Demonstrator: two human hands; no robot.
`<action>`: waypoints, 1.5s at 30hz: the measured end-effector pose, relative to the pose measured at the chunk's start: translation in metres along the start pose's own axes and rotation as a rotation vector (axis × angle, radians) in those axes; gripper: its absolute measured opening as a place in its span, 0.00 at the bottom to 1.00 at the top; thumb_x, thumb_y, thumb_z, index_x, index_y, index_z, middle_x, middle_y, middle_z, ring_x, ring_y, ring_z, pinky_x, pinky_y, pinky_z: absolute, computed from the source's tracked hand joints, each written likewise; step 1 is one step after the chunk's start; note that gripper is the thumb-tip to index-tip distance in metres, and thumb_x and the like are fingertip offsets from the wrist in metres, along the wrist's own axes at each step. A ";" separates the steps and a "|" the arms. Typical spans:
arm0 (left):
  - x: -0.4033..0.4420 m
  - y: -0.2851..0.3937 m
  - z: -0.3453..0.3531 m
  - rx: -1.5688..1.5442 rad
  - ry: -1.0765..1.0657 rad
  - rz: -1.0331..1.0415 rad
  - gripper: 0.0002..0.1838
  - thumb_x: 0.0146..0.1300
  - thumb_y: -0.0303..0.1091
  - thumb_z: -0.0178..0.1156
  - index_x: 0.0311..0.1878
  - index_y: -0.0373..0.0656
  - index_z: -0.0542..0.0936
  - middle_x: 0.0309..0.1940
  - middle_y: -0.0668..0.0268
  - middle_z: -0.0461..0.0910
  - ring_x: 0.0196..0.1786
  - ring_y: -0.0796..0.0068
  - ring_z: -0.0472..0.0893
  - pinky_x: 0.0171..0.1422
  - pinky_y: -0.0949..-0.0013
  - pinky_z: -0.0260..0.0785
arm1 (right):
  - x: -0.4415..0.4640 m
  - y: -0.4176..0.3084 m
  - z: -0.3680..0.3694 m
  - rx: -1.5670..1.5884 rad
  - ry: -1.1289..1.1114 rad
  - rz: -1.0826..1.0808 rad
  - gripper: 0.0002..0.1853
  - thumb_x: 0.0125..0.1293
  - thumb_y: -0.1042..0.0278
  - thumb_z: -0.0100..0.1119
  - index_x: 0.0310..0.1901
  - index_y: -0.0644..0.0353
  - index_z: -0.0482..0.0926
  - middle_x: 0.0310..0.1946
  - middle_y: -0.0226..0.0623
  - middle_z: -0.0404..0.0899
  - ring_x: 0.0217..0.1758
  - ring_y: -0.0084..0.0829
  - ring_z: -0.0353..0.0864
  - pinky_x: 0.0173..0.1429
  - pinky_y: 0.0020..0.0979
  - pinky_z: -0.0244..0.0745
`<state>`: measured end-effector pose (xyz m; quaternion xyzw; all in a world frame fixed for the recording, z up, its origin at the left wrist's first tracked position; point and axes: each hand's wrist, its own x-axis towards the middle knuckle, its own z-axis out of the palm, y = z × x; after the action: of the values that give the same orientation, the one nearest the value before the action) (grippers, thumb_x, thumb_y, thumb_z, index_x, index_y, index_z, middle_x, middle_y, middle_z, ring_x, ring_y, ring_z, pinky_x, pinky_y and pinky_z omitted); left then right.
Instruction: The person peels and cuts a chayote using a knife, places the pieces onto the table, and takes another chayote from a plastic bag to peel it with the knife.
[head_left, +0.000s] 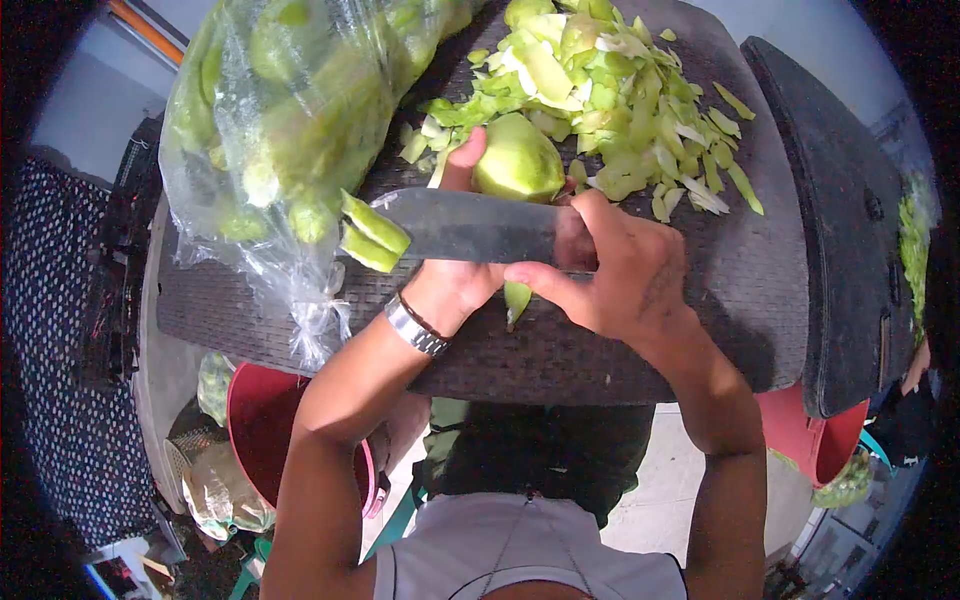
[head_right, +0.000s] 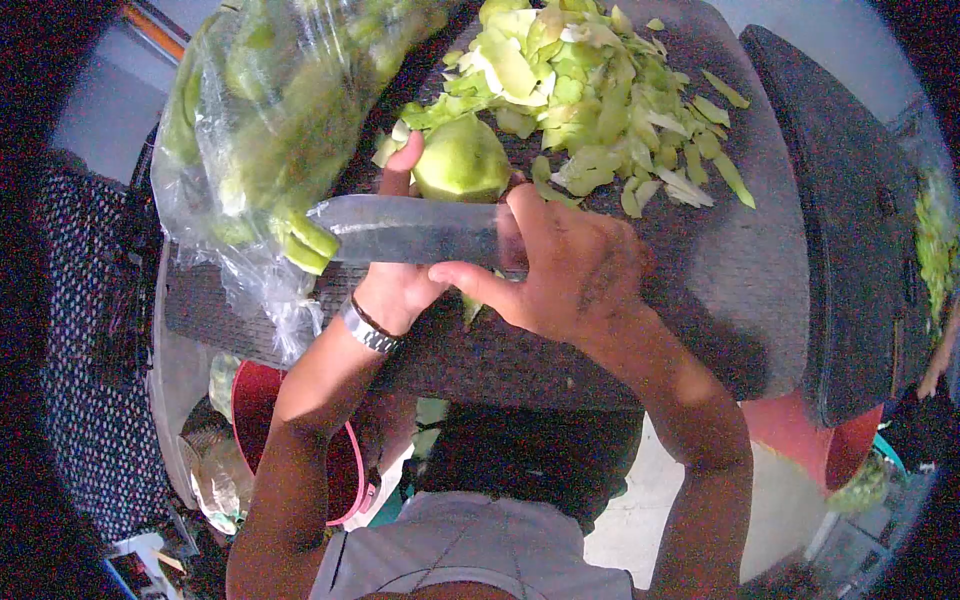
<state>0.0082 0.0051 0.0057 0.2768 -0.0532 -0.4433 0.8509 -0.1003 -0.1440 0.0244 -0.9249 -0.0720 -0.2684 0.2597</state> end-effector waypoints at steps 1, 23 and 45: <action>-0.001 -0.001 -0.001 -0.004 -0.023 -0.017 0.38 0.72 0.69 0.51 0.63 0.41 0.79 0.53 0.51 0.86 0.52 0.52 0.87 0.62 0.52 0.81 | 0.000 0.000 0.000 0.007 -0.006 -0.002 0.31 0.52 0.38 0.81 0.36 0.56 0.73 0.18 0.26 0.79 0.19 0.30 0.82 0.27 0.32 0.77; -0.005 -0.002 0.015 0.007 0.246 0.276 0.29 0.75 0.57 0.50 0.64 0.42 0.78 0.55 0.58 0.86 0.53 0.58 0.86 0.60 0.56 0.80 | 0.013 0.017 -0.019 0.066 -0.050 0.331 0.27 0.61 0.39 0.75 0.40 0.59 0.80 0.21 0.36 0.81 0.22 0.30 0.80 0.30 0.34 0.73; -0.006 -0.003 0.020 0.086 0.232 0.256 0.29 0.75 0.56 0.50 0.64 0.40 0.76 0.54 0.56 0.85 0.54 0.56 0.86 0.55 0.55 0.81 | 0.018 0.029 -0.022 0.024 -0.020 0.398 0.33 0.60 0.28 0.70 0.31 0.58 0.78 0.19 0.38 0.80 0.23 0.43 0.85 0.32 0.43 0.80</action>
<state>-0.0044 0.0005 0.0216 0.3533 -0.0085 -0.2938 0.8882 -0.0866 -0.1804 0.0369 -0.9203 0.1066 -0.2016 0.3178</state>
